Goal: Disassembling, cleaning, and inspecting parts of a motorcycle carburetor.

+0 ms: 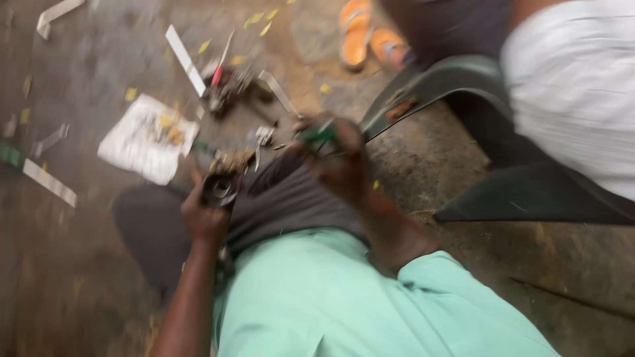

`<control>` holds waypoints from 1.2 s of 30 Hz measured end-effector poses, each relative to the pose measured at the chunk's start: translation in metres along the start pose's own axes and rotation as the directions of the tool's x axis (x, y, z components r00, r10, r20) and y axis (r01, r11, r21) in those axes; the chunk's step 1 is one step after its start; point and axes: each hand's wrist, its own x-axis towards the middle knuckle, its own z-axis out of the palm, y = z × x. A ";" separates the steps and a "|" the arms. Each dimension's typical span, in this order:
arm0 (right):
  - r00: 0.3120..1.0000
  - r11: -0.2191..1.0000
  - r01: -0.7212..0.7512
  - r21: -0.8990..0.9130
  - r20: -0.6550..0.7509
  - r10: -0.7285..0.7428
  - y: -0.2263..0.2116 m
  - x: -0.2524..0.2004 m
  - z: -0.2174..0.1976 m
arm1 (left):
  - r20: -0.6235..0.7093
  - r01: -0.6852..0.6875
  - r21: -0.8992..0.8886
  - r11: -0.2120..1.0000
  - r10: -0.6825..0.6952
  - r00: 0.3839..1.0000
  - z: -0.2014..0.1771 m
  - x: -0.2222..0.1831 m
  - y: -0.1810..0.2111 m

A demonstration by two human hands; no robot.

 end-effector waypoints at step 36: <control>0.932 0.933 0.236 0.271 0.210 -0.296 0.036 -0.069 0.059 | 0.233 -0.267 -0.011 0.964 0.262 0.936 0.000 -0.010 -0.013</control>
